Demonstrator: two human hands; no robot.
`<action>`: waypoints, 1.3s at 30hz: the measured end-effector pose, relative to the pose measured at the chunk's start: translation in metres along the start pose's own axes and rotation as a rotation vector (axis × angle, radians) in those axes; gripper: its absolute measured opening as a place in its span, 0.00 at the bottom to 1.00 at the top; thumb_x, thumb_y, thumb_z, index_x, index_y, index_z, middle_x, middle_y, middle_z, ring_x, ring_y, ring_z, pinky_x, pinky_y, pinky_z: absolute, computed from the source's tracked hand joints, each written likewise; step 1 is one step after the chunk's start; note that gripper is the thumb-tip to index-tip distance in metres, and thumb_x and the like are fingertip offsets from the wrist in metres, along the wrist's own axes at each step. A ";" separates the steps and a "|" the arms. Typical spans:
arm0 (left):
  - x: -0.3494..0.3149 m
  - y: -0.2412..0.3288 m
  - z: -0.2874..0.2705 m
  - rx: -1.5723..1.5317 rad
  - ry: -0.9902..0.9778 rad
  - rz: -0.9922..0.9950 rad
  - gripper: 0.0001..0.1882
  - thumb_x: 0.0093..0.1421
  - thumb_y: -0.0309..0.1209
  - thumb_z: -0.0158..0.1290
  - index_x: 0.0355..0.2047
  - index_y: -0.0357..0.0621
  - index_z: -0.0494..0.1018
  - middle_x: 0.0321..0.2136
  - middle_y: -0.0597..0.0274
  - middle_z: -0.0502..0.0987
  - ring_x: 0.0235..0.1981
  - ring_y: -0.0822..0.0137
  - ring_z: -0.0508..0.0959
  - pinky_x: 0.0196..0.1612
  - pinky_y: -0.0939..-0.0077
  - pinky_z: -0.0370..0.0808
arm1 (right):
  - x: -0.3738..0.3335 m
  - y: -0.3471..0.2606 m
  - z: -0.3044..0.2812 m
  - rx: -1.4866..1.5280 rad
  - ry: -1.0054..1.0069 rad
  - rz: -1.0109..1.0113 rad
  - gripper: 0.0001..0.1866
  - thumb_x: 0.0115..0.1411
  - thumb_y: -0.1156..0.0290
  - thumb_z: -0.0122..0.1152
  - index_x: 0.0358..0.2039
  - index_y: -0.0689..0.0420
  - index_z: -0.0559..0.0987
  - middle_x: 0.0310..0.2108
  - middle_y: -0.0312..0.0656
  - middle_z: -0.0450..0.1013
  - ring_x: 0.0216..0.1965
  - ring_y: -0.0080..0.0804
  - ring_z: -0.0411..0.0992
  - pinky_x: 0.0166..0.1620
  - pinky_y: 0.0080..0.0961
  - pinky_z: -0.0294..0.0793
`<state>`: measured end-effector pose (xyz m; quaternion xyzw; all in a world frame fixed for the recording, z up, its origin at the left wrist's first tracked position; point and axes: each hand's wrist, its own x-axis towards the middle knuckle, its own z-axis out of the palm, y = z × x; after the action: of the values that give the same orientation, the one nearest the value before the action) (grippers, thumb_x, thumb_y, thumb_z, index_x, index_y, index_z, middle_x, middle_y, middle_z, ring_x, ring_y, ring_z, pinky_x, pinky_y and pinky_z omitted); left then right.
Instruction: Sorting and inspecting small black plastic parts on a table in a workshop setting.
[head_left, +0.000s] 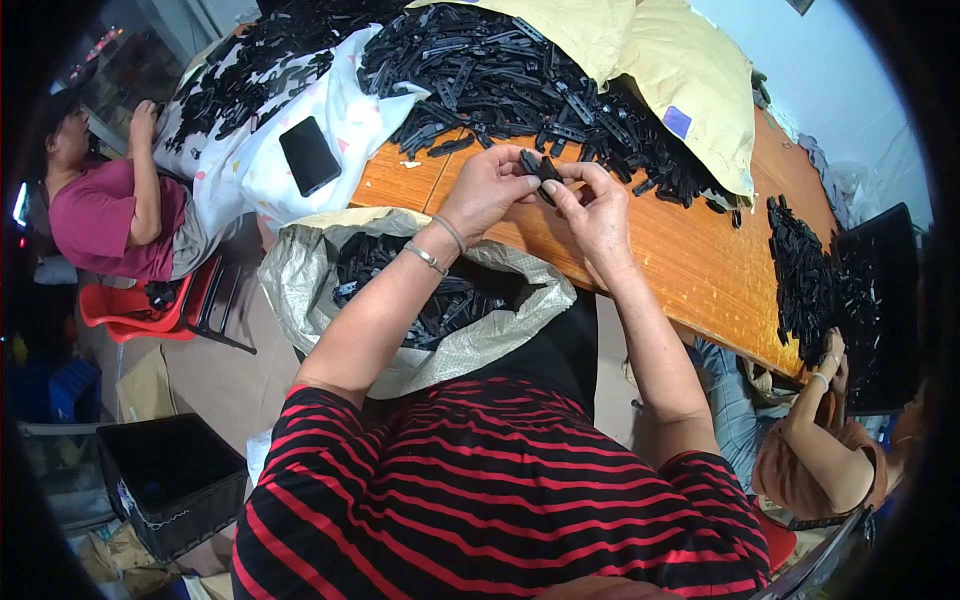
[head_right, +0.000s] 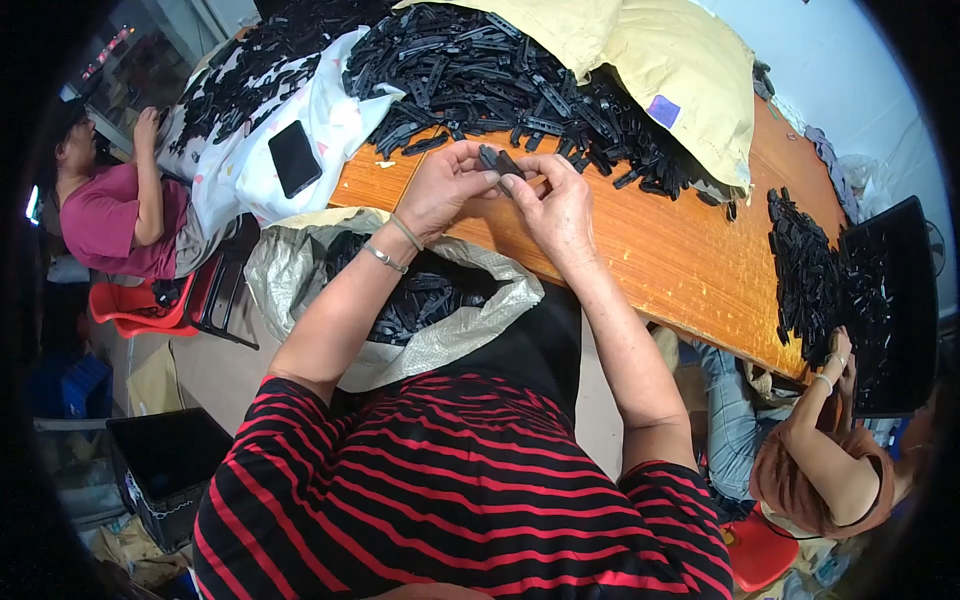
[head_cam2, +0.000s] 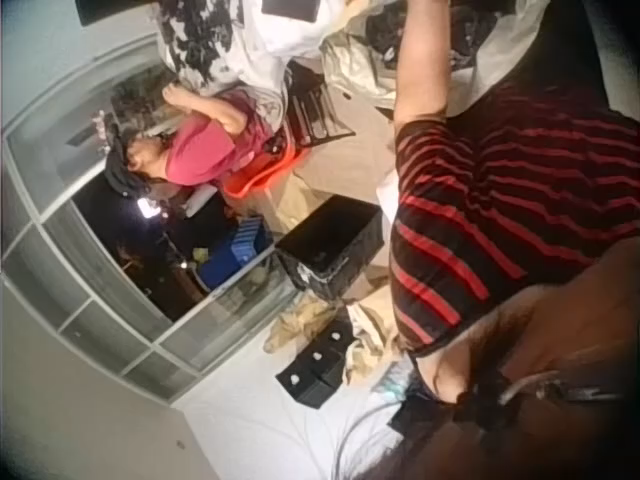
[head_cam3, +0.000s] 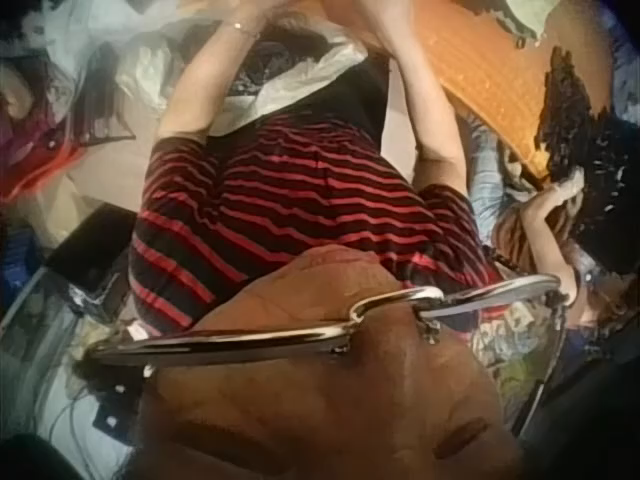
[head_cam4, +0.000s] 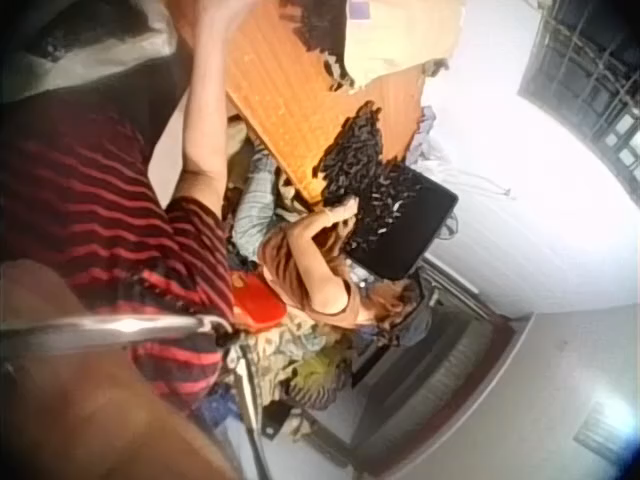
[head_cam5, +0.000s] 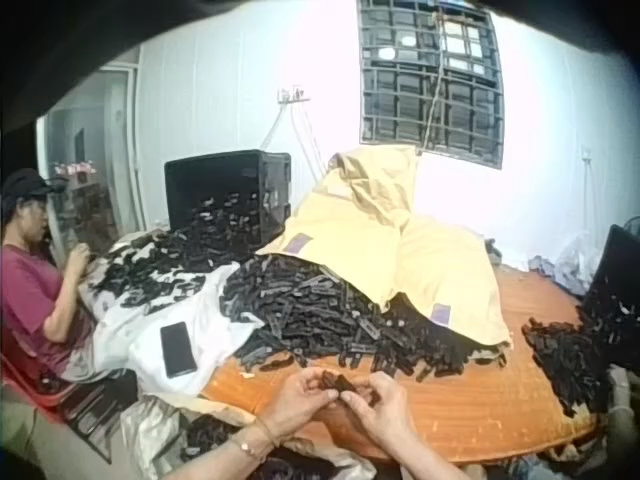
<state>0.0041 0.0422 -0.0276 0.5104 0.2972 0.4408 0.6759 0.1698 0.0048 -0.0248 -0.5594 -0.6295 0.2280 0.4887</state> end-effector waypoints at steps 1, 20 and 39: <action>-0.001 -0.001 0.001 0.027 0.023 0.035 0.14 0.57 0.21 0.55 0.44 0.36 0.69 0.39 0.62 0.76 0.38 0.74 0.77 0.40 0.82 0.77 | -0.001 -0.001 0.000 -0.001 0.000 -0.001 0.10 0.50 0.73 0.68 0.32 0.61 0.79 0.29 0.40 0.73 0.20 0.21 0.71 0.27 0.21 0.71; -0.029 0.015 0.032 0.380 0.188 0.459 0.18 0.56 0.19 0.56 0.47 0.37 0.69 0.36 0.63 0.76 0.38 0.75 0.77 0.45 0.81 0.74 | -0.007 -0.029 -0.005 -0.203 0.093 -0.374 0.12 0.45 0.81 0.67 0.32 0.60 0.77 0.29 0.39 0.72 0.23 0.23 0.72 0.27 0.19 0.72; -0.060 0.023 0.012 0.282 0.129 0.300 0.06 0.61 0.25 0.52 0.37 0.36 0.72 0.30 0.65 0.76 0.34 0.77 0.75 0.39 0.83 0.72 | -0.030 -0.025 0.015 0.148 -0.283 -0.097 0.16 0.51 0.71 0.69 0.36 0.61 0.73 0.25 0.34 0.72 0.22 0.15 0.70 0.25 0.16 0.70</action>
<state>-0.0184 -0.0147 -0.0045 0.6092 0.3191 0.5222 0.5043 0.1420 -0.0256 -0.0213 -0.4532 -0.6999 0.3264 0.4452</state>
